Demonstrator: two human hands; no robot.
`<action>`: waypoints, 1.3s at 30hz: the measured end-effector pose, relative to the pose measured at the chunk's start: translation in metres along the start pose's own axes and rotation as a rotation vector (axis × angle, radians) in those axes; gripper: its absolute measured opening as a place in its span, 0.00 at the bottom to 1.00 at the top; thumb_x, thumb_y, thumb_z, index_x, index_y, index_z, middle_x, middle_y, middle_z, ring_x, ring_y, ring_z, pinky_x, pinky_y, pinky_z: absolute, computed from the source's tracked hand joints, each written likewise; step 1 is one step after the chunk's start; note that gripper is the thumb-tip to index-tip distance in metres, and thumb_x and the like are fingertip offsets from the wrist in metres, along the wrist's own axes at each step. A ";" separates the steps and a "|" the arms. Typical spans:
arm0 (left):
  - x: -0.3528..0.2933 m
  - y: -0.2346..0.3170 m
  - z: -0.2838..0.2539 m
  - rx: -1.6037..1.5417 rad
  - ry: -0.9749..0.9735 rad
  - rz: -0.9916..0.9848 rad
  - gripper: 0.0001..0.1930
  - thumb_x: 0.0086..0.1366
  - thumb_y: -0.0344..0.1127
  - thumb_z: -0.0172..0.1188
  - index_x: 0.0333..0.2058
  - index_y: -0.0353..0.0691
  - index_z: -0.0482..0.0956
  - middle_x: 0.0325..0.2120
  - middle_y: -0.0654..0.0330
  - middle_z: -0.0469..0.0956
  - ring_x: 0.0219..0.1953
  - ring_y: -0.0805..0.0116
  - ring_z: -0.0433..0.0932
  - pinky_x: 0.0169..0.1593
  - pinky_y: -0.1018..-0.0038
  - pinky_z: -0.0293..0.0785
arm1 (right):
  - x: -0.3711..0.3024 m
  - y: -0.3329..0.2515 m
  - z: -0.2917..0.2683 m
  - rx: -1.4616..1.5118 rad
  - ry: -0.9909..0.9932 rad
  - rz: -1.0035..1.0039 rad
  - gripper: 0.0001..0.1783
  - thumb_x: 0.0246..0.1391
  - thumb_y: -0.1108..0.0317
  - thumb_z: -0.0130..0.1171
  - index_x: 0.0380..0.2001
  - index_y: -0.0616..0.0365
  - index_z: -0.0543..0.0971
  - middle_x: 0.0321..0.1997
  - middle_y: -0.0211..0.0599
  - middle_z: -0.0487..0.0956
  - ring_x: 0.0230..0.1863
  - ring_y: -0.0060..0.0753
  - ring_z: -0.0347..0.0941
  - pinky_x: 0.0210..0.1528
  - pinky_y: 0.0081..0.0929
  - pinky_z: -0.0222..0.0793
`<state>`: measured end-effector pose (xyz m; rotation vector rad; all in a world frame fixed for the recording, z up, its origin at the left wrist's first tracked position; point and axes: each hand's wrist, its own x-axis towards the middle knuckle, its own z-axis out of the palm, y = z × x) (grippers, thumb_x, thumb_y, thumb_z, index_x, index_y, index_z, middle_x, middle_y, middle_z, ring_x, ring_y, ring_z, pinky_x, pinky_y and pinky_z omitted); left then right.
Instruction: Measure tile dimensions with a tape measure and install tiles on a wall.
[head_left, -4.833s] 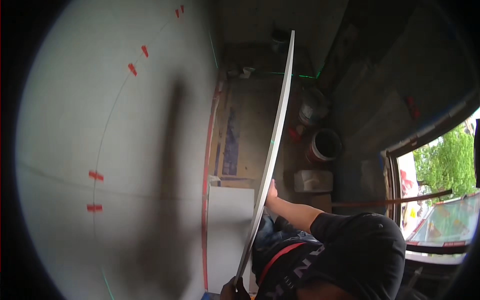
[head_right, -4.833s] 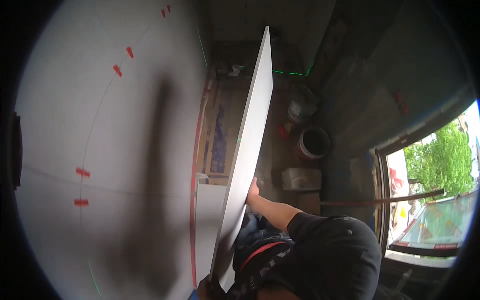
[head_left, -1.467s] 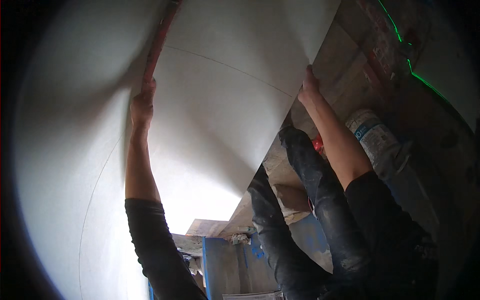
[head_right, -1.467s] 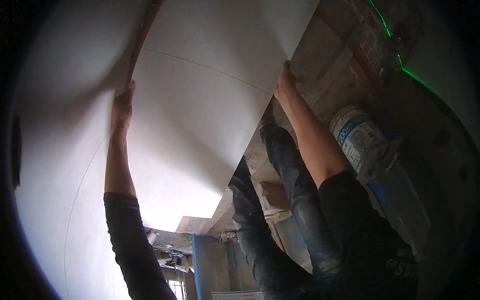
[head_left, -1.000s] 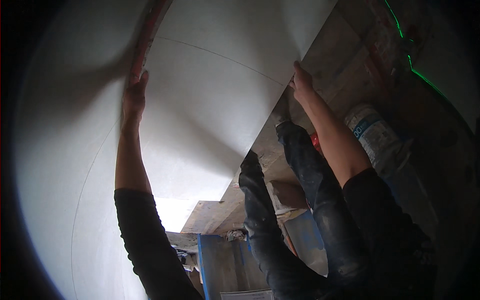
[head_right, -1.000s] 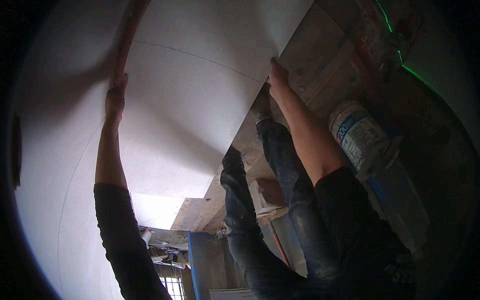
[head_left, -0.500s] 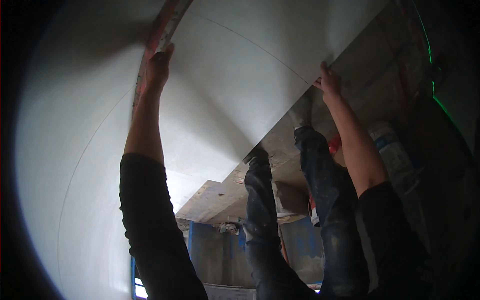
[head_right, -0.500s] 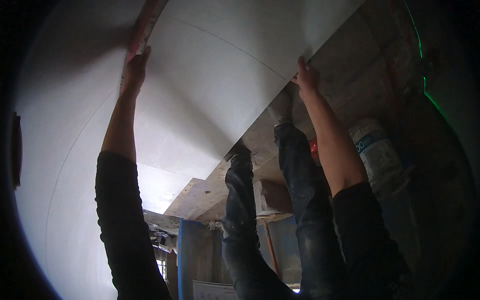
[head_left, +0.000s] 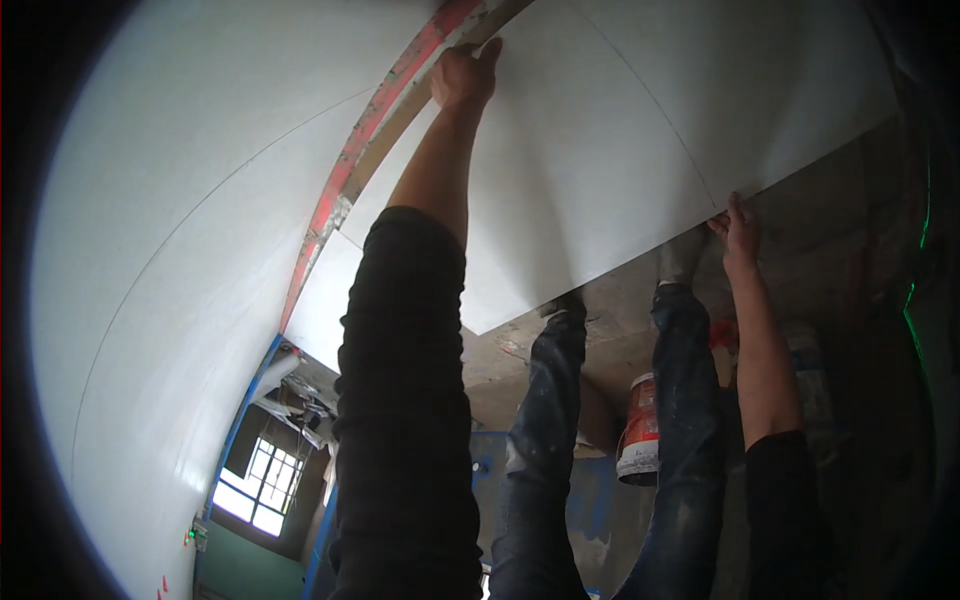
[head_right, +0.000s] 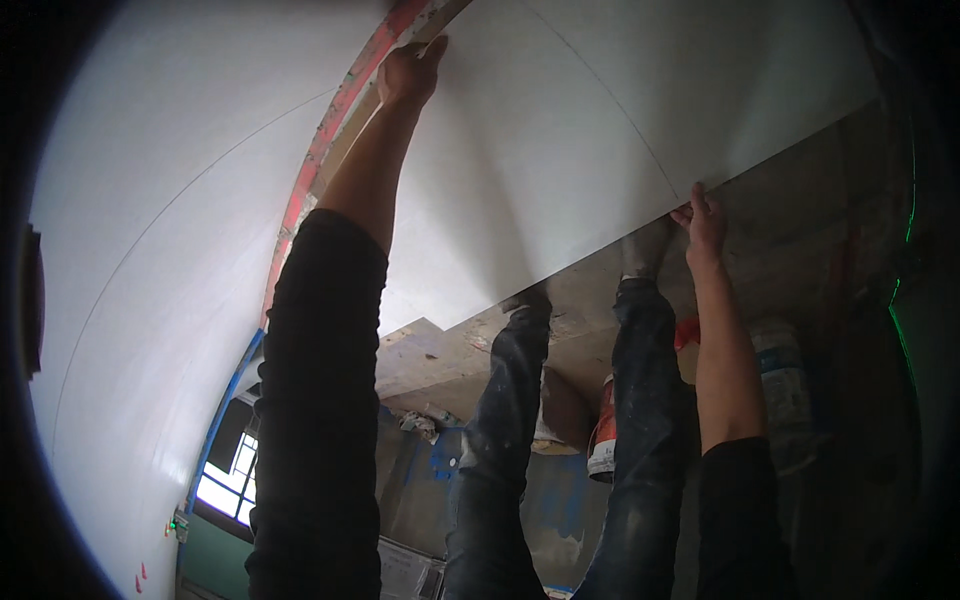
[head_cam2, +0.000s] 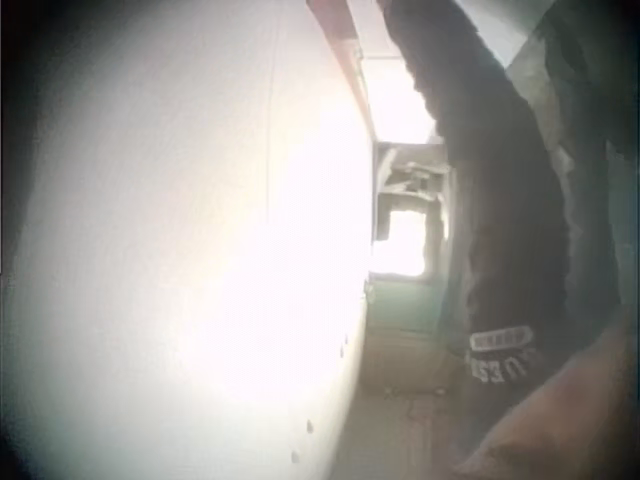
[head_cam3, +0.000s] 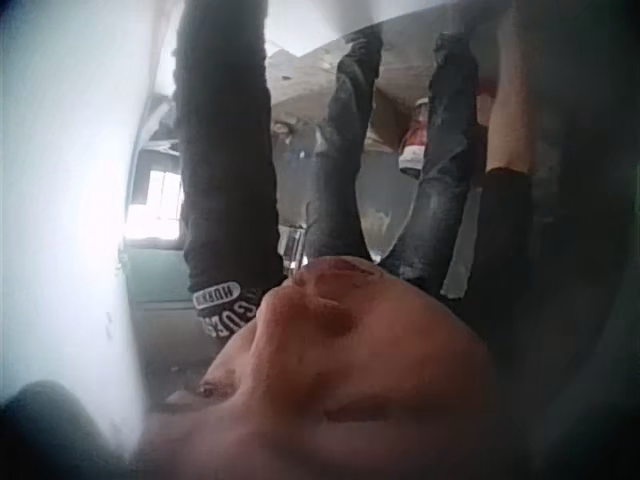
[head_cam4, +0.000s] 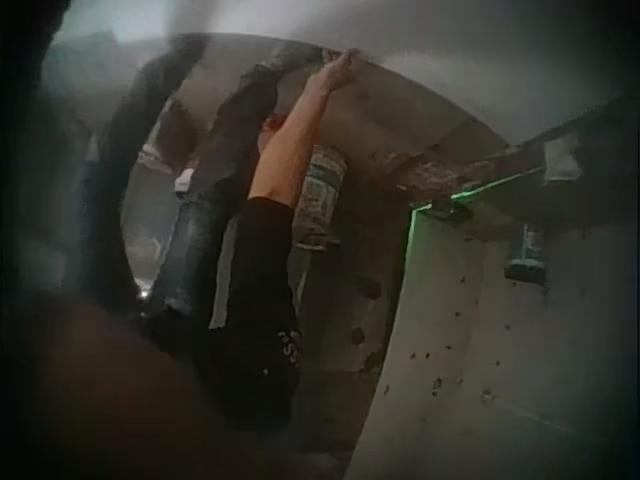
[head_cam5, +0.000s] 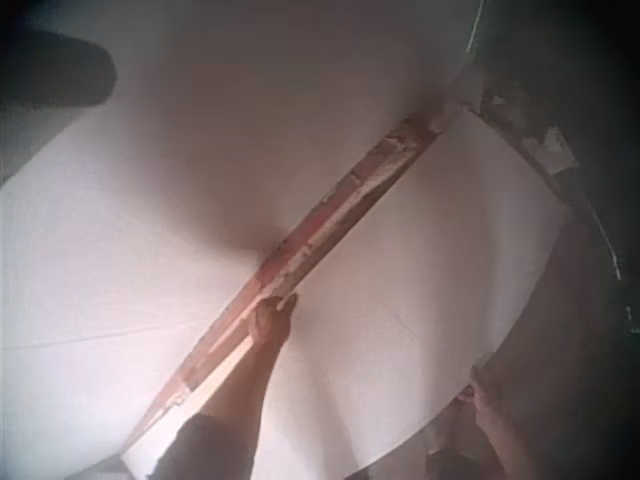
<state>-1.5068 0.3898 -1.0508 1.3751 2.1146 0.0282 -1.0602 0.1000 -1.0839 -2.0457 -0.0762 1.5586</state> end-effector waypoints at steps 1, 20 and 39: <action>-0.003 0.001 -0.003 -0.016 -0.018 -0.033 0.34 0.63 0.68 0.63 0.56 0.48 0.86 0.50 0.46 0.85 0.57 0.48 0.82 0.62 0.57 0.74 | -0.006 -0.002 0.005 0.033 -0.021 -0.019 0.34 0.68 0.43 0.61 0.56 0.66 0.75 0.46 0.40 0.81 0.46 0.35 0.81 0.49 0.34 0.81; -0.060 -0.038 0.014 0.041 0.159 0.214 0.31 0.67 0.48 0.65 0.66 0.47 0.74 0.68 0.53 0.70 0.66 0.48 0.72 0.65 0.54 0.72 | -0.023 -0.018 0.016 -0.028 -0.033 -0.074 0.30 0.66 0.42 0.64 0.49 0.63 0.77 0.41 0.35 0.81 0.35 0.27 0.80 0.38 0.28 0.82; -0.447 -0.249 0.110 -1.478 0.630 -1.469 0.49 0.72 0.64 0.59 0.67 0.18 0.56 0.63 0.31 0.67 0.59 0.40 0.77 0.58 0.54 0.82 | -0.041 -0.029 0.043 -0.058 -0.056 0.105 0.28 0.64 0.37 0.64 0.52 0.49 0.78 0.33 0.26 0.80 0.29 0.24 0.76 0.26 0.25 0.61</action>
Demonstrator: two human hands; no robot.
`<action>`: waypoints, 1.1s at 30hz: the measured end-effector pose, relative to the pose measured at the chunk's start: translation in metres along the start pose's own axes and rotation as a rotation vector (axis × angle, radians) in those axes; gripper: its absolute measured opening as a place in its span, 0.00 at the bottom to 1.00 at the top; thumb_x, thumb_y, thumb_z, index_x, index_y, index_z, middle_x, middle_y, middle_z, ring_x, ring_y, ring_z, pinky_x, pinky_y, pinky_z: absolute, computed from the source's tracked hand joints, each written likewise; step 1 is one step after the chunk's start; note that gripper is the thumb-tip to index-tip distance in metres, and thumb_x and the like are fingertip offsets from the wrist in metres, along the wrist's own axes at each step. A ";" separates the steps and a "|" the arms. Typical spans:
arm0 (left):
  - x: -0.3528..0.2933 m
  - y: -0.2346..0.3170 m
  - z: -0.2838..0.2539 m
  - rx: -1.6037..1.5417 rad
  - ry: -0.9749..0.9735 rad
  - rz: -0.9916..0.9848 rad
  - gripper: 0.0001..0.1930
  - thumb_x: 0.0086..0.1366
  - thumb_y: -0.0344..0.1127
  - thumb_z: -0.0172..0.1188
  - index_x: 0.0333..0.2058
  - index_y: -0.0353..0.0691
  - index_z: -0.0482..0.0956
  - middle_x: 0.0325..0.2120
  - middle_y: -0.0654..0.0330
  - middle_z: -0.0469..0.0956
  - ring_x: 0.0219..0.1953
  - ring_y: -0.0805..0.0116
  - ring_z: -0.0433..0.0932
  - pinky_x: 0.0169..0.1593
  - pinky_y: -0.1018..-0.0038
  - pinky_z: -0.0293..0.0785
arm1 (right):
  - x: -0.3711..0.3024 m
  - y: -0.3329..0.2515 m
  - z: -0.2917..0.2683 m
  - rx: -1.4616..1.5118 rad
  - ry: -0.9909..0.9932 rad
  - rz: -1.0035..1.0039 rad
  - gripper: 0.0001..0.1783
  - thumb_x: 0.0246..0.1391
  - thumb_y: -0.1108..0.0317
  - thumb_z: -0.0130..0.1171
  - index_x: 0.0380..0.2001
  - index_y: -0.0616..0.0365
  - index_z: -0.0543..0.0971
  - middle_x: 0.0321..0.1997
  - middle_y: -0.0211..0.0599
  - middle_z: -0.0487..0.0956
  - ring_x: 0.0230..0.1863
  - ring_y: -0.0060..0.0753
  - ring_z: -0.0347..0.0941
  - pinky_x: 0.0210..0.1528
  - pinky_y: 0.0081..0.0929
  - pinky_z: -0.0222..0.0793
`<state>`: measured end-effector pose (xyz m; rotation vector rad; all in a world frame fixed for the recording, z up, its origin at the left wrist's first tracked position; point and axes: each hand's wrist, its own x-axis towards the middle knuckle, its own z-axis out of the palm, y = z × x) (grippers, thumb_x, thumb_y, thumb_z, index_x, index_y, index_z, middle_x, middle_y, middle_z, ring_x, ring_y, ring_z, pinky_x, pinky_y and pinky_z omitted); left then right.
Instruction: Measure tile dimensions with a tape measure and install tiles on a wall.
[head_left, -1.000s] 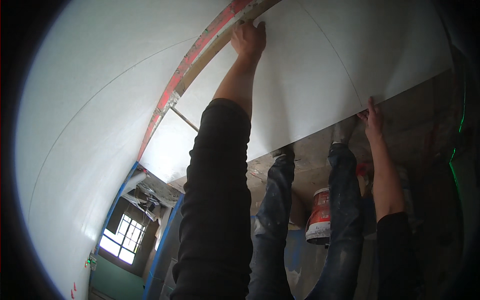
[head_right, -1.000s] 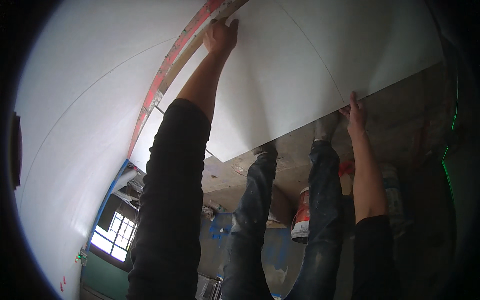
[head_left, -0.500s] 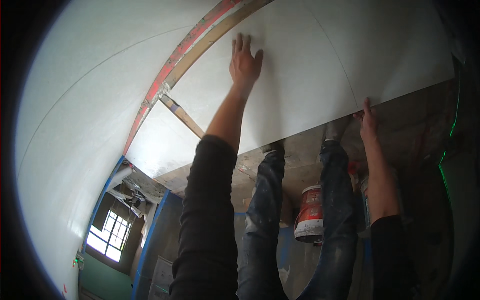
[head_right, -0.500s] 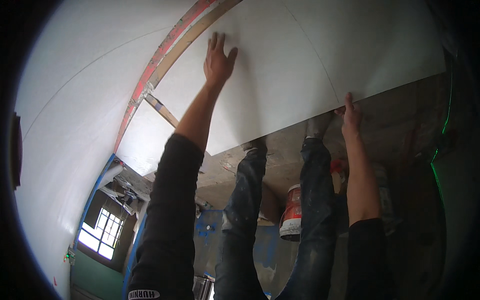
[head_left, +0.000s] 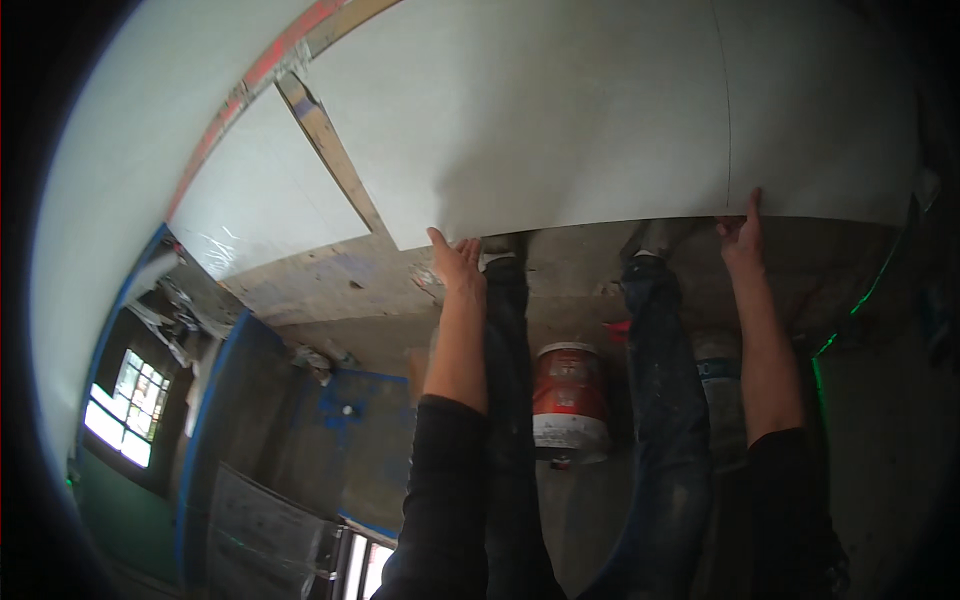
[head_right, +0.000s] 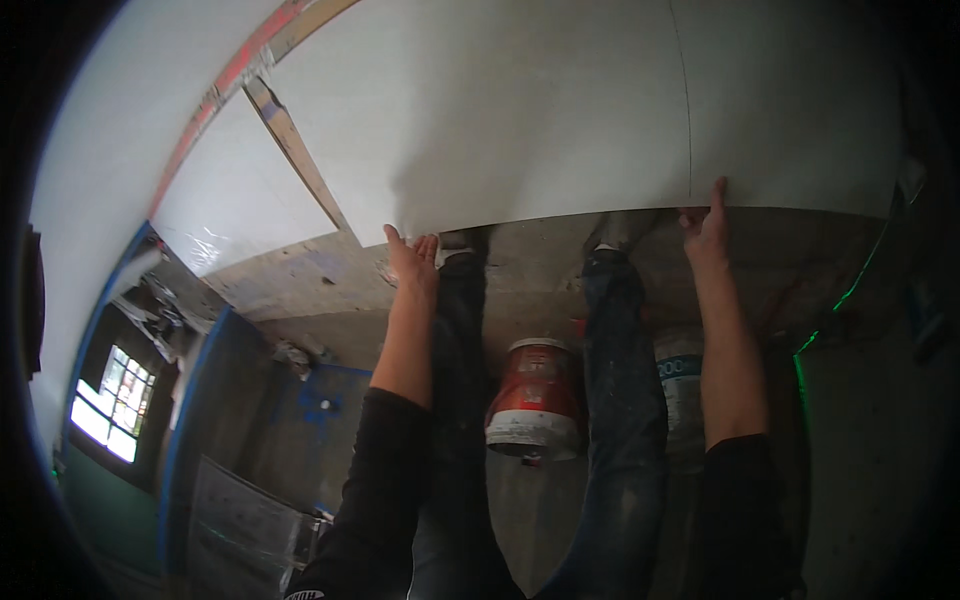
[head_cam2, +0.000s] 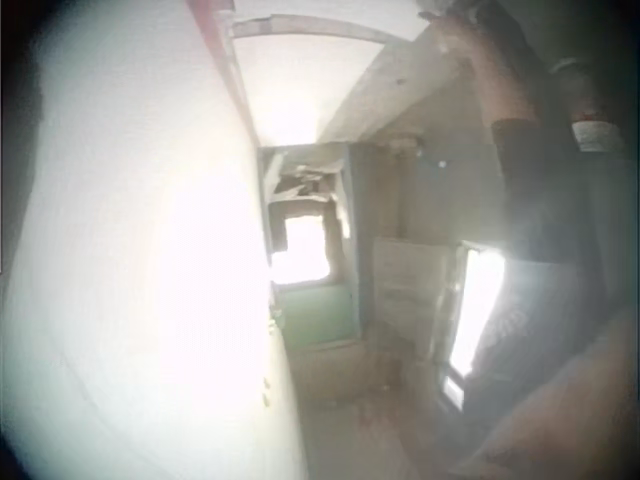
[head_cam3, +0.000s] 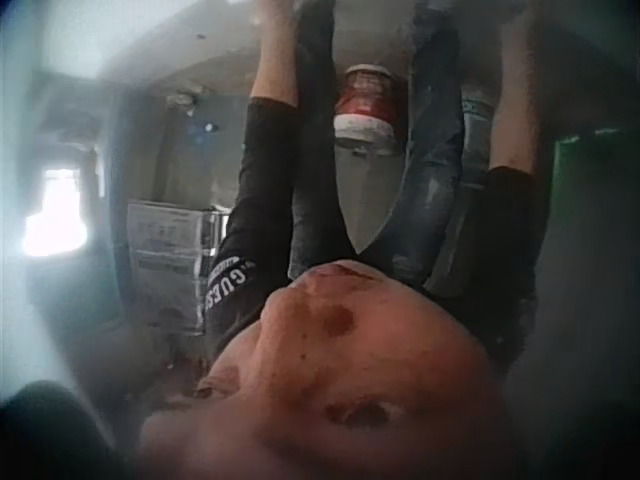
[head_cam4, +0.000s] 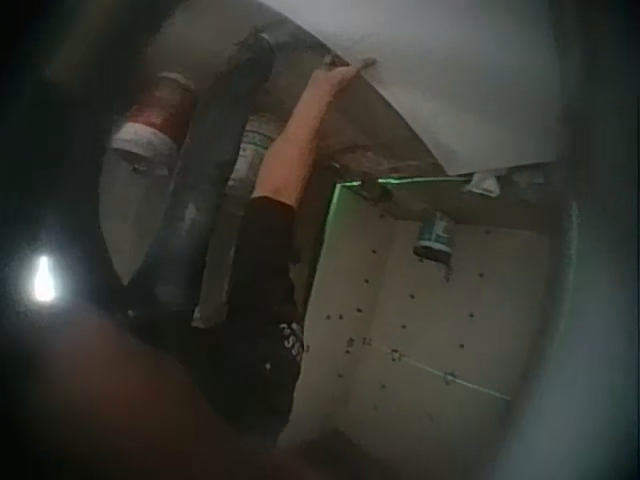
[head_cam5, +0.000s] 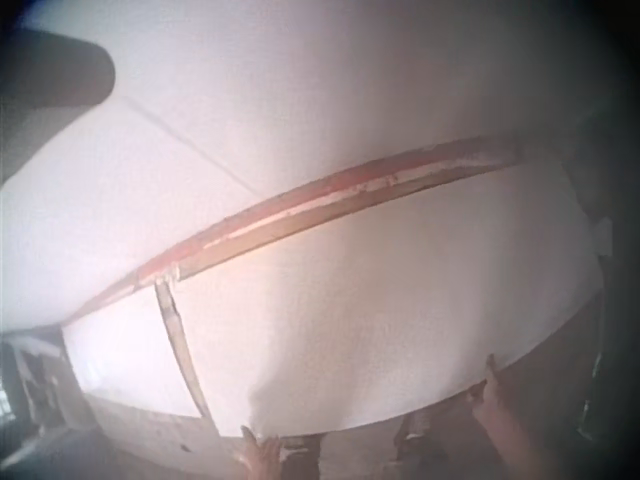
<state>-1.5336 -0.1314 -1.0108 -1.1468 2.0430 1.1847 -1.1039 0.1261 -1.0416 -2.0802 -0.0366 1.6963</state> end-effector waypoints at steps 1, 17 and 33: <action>0.004 -0.009 0.002 -0.028 -0.002 -0.032 0.49 0.72 0.64 0.59 0.67 0.18 0.56 0.63 0.31 0.67 0.59 0.40 0.77 0.58 0.54 0.82 | 0.000 -0.005 -0.004 -0.005 0.000 0.020 0.28 0.63 0.37 0.64 0.52 0.48 0.78 0.33 0.25 0.80 0.29 0.24 0.76 0.26 0.24 0.62; -0.045 -0.014 -0.006 -0.031 -0.541 -0.239 0.41 0.77 0.65 0.45 0.75 0.42 0.52 0.72 0.48 0.59 0.70 0.41 0.66 0.69 0.47 0.71 | -0.049 -0.040 -0.015 -0.168 0.162 -0.047 0.35 0.60 0.28 0.60 0.43 0.53 0.79 0.27 0.34 0.79 0.27 0.31 0.77 0.27 0.31 0.71; 0.004 -0.032 -0.002 -0.004 -0.583 -0.253 0.47 0.72 0.72 0.47 0.75 0.40 0.52 0.72 0.45 0.58 0.71 0.43 0.64 0.72 0.47 0.67 | -0.002 -0.031 -0.046 -0.190 -0.124 0.073 0.44 0.65 0.28 0.51 0.63 0.58 0.72 0.52 0.42 0.82 0.51 0.42 0.80 0.53 0.43 0.77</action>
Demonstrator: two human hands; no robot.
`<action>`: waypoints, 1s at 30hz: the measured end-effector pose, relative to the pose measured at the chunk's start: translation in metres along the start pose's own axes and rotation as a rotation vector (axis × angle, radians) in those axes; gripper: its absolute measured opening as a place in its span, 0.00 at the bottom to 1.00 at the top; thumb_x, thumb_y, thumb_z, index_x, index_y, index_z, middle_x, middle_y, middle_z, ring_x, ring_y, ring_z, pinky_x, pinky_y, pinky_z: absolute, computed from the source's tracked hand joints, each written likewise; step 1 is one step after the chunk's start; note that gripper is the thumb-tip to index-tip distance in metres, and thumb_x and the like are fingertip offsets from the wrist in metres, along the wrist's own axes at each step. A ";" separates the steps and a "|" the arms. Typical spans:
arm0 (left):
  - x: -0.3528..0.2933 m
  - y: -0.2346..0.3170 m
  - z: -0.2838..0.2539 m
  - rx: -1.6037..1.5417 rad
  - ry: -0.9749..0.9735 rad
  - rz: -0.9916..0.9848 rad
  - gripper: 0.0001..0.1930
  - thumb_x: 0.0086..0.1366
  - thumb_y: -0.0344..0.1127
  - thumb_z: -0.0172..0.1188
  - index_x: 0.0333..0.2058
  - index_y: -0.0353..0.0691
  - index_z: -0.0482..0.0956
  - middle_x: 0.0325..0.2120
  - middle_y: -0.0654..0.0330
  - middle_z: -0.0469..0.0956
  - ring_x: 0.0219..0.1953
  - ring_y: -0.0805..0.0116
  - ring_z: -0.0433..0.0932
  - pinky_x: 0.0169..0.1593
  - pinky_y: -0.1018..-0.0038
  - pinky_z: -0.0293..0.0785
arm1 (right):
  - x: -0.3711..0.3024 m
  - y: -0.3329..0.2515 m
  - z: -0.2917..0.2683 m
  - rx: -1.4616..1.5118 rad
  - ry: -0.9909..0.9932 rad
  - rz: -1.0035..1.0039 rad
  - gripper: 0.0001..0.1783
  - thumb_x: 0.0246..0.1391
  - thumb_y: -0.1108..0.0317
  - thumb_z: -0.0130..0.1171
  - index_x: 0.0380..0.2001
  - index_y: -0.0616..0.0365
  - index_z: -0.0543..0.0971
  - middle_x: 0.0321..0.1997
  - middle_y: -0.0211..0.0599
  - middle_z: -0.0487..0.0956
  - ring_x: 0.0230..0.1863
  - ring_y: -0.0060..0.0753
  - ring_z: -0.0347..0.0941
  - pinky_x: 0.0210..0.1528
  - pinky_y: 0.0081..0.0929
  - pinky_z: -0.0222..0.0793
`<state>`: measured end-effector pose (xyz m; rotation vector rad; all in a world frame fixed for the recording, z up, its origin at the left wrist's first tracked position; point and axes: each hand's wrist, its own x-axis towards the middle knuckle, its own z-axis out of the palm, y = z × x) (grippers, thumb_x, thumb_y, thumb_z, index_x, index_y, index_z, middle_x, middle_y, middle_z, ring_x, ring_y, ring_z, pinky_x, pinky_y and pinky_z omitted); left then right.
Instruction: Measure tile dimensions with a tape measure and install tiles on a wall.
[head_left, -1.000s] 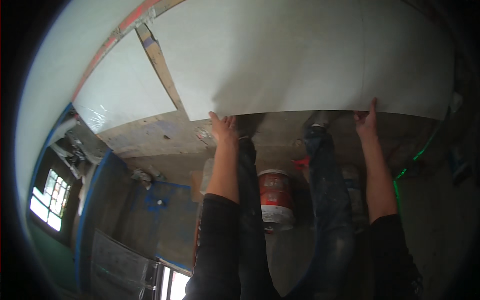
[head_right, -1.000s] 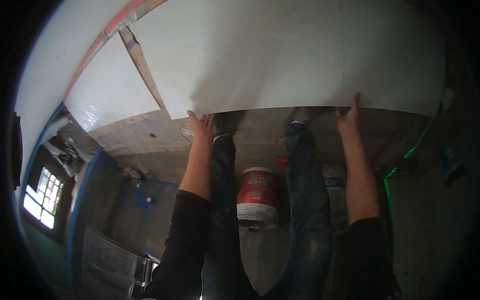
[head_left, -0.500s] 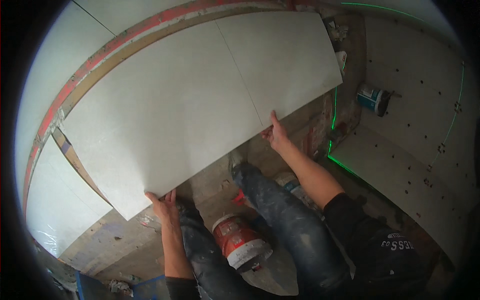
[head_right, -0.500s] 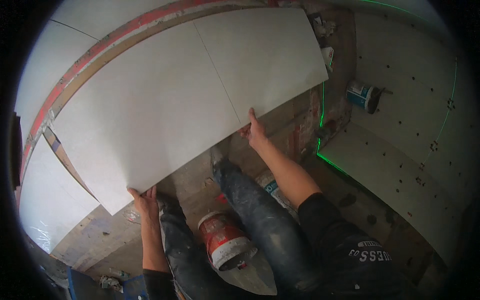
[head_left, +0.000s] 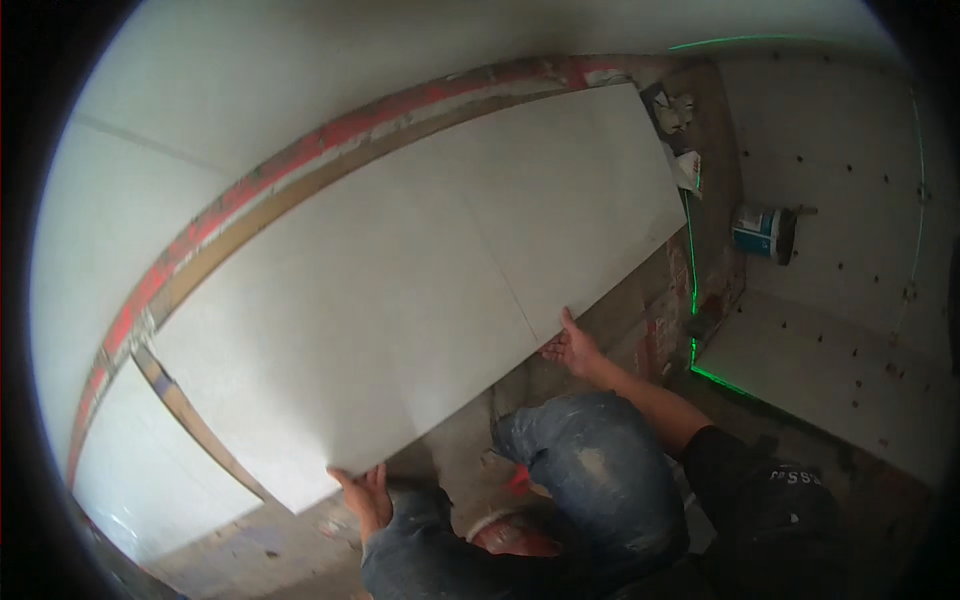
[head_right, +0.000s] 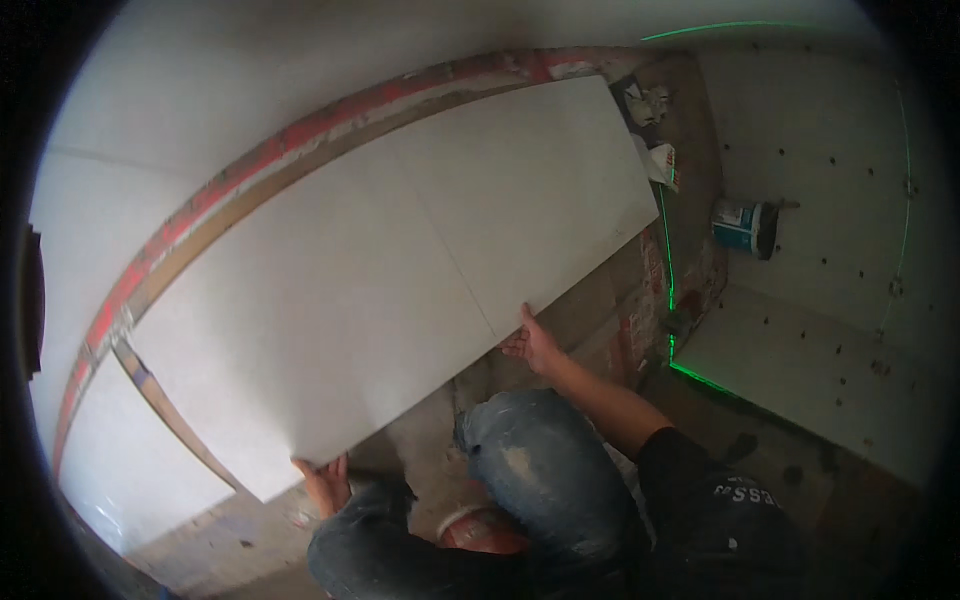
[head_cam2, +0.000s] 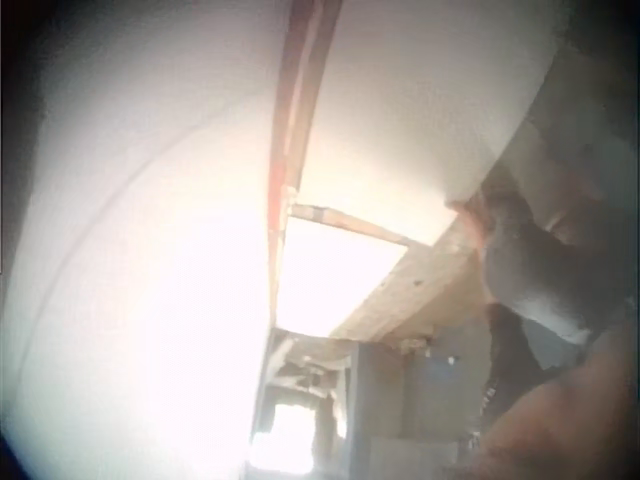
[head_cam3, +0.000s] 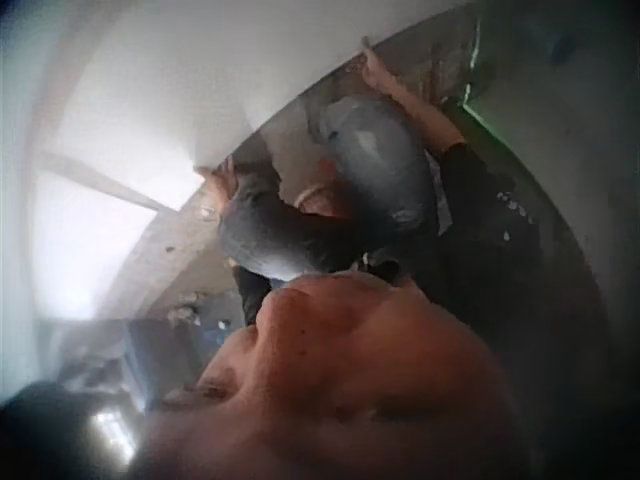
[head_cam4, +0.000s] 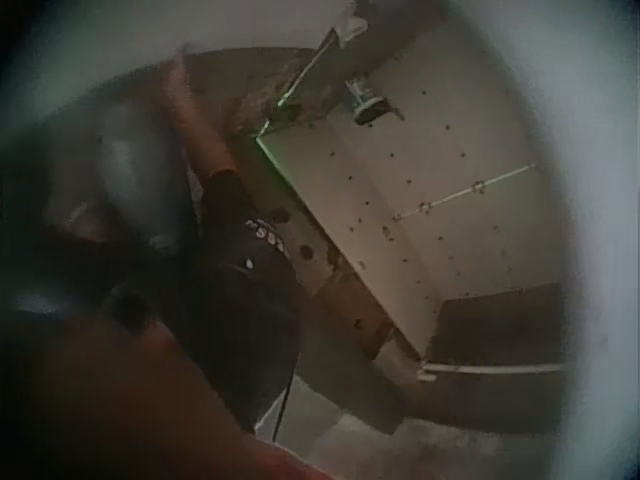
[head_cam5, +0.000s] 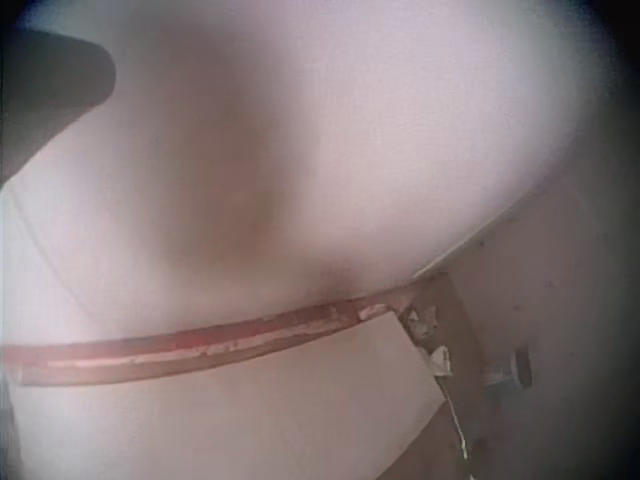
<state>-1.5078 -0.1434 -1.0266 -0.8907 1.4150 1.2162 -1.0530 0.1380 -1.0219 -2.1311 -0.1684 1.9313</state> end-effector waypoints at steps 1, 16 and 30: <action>0.007 0.005 -0.007 0.013 -0.022 0.016 0.47 0.72 0.72 0.47 0.75 0.40 0.52 0.72 0.45 0.58 0.71 0.43 0.64 0.72 0.47 0.67 | 0.009 -0.003 -0.004 0.022 -0.009 -0.019 0.44 0.65 0.28 0.51 0.63 0.58 0.72 0.52 0.42 0.82 0.51 0.42 0.80 0.53 0.43 0.77; 0.038 -0.023 -0.027 -0.317 -0.288 -0.147 0.46 0.73 0.64 0.56 0.73 0.34 0.54 0.68 0.42 0.65 0.70 0.43 0.66 0.72 0.49 0.64 | 0.140 -0.106 -0.141 0.303 0.367 -0.451 0.42 0.73 0.33 0.34 0.78 0.50 0.56 0.83 0.39 0.55 0.80 0.52 0.52 0.78 0.62 0.50; 0.079 0.003 -0.049 -0.645 -0.123 0.382 0.27 0.73 0.48 0.64 0.64 0.39 0.72 0.60 0.58 0.77 0.63 0.60 0.73 0.68 0.59 0.67 | 0.168 -0.148 -0.097 0.231 0.175 -0.331 0.44 0.73 0.31 0.34 0.78 0.50 0.57 0.82 0.37 0.56 0.81 0.48 0.51 0.81 0.50 0.45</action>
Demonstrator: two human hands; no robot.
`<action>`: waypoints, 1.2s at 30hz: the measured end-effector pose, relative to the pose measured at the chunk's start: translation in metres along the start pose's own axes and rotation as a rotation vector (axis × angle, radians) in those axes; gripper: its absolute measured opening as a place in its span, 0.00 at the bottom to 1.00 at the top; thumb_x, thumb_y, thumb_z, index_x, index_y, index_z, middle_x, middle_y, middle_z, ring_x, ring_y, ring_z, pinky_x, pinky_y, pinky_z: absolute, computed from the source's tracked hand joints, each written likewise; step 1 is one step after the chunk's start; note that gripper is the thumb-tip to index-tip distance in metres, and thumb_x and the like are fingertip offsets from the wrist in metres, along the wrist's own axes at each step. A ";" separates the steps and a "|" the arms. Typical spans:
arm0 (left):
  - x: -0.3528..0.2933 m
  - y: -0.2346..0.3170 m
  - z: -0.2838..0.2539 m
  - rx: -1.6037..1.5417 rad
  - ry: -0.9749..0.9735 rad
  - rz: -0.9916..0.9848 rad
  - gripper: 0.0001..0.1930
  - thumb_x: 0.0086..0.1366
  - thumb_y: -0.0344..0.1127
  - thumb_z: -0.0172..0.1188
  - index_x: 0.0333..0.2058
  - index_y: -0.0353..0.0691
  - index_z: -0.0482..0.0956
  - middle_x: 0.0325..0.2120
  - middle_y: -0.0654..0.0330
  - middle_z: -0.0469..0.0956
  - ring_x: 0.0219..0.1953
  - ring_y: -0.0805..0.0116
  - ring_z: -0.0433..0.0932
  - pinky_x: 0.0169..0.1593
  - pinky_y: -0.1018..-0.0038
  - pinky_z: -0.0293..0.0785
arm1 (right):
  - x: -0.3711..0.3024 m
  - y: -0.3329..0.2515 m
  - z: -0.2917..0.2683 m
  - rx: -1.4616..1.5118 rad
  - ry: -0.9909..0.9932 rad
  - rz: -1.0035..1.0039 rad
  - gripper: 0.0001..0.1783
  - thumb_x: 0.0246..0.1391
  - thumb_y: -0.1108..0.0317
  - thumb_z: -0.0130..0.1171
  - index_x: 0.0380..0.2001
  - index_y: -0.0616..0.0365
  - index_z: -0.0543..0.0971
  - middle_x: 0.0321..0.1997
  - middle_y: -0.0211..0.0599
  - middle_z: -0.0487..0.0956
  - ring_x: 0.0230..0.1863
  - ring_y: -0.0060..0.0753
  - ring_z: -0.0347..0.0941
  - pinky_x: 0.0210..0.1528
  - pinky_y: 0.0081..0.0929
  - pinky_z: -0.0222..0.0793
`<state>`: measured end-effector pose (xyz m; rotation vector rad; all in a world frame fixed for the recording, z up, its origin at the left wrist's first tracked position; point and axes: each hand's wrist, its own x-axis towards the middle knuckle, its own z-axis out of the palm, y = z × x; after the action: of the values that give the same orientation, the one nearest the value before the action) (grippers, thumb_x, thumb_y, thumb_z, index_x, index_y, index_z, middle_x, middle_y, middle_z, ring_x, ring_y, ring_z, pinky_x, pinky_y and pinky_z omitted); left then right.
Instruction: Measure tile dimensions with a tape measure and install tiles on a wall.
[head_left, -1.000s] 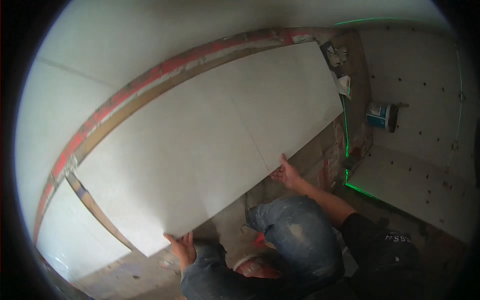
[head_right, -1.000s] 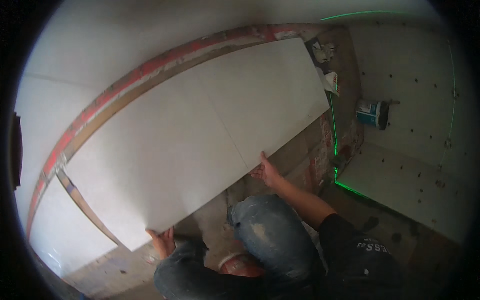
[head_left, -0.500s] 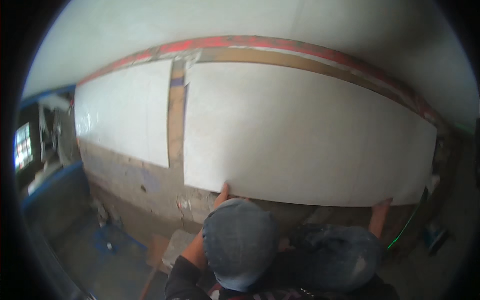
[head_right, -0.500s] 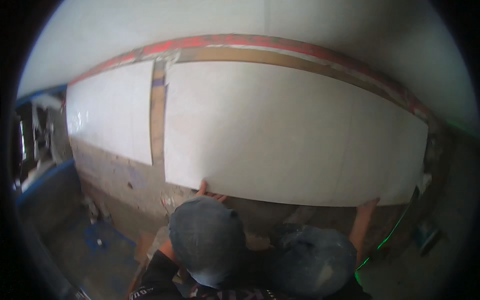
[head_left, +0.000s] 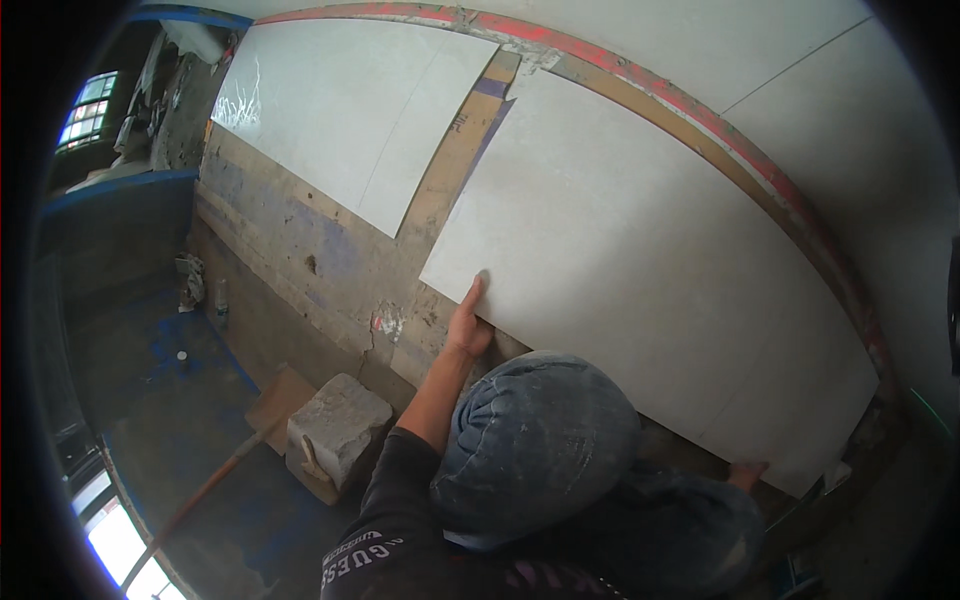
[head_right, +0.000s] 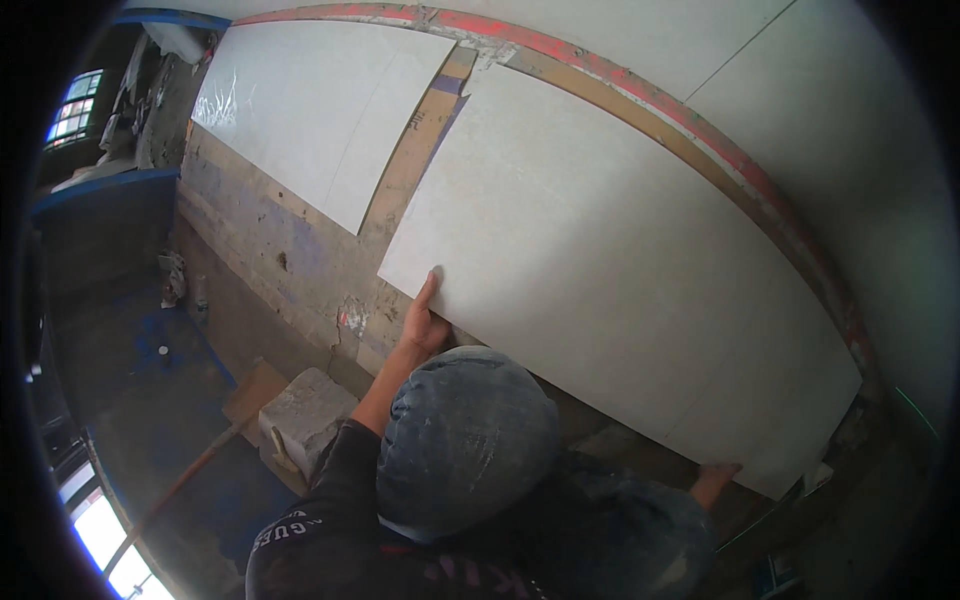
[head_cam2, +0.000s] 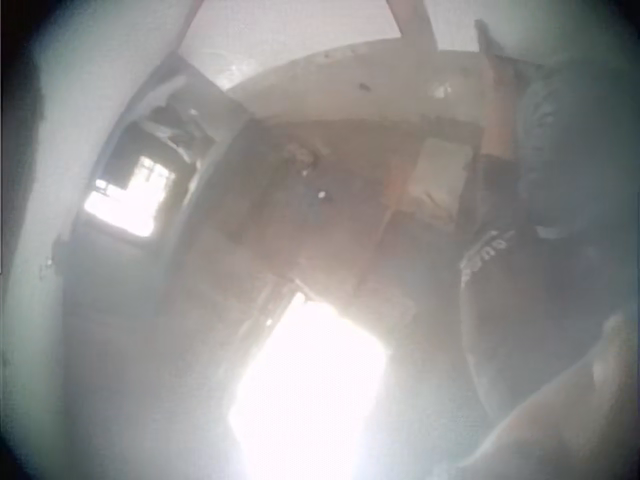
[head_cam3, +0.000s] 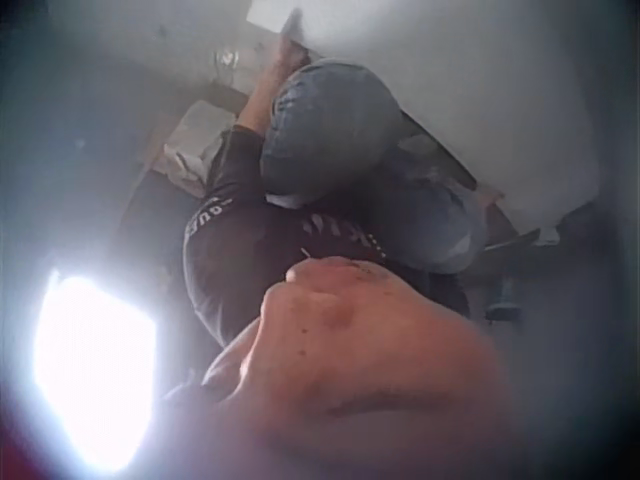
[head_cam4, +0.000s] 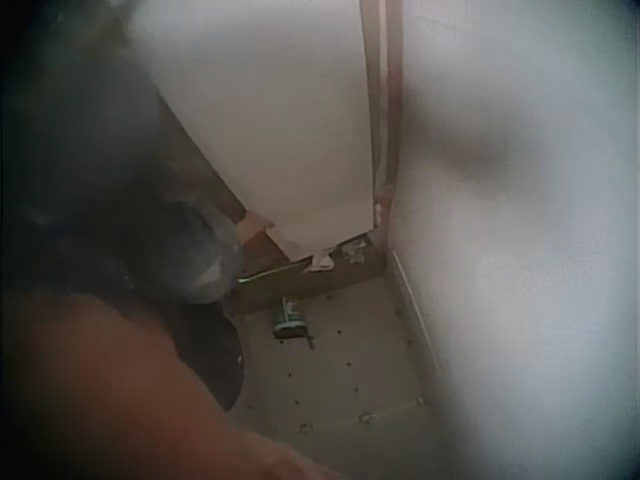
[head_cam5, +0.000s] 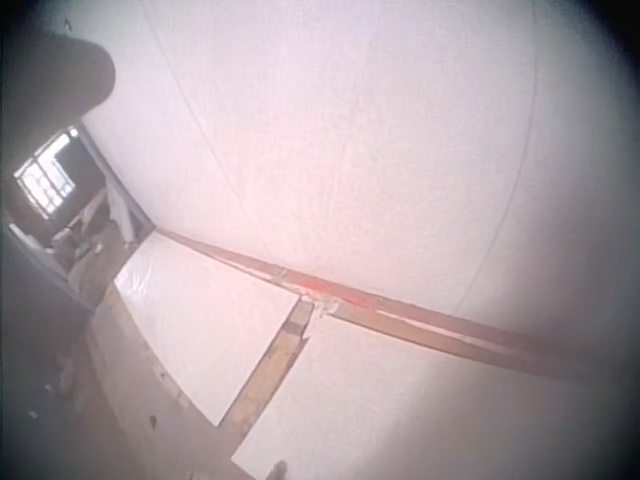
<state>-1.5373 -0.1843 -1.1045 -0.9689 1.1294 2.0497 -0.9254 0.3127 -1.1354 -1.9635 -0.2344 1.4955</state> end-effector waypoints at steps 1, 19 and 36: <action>0.000 0.007 -0.010 0.042 -0.039 -0.021 0.29 0.73 0.46 0.64 0.66 0.39 0.71 0.62 0.58 0.75 0.64 0.59 0.72 0.70 0.58 0.65 | -0.005 0.019 0.007 0.003 0.007 0.013 0.44 0.73 0.31 0.34 0.78 0.50 0.57 0.82 0.37 0.56 0.81 0.48 0.51 0.81 0.50 0.45; -0.013 0.088 0.001 0.272 -0.189 0.099 0.37 0.64 0.31 0.72 0.69 0.38 0.65 0.63 0.54 0.72 0.65 0.55 0.71 0.68 0.52 0.68 | -0.060 0.095 -0.028 0.120 0.108 -0.174 0.44 0.73 0.31 0.32 0.79 0.49 0.55 0.83 0.38 0.54 0.81 0.49 0.50 0.81 0.51 0.43; 0.021 0.097 -0.027 0.179 -0.194 0.037 0.33 0.66 0.30 0.69 0.67 0.35 0.66 0.62 0.53 0.73 0.63 0.55 0.72 0.69 0.54 0.67 | -0.075 0.105 -0.007 0.185 0.130 -0.217 0.47 0.71 0.29 0.35 0.78 0.53 0.58 0.82 0.36 0.57 0.80 0.46 0.53 0.80 0.45 0.48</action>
<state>-1.6157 -0.2496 -1.0892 -0.6521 1.2091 1.9839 -0.9685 0.1909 -1.1363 -1.8158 -0.2357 1.2032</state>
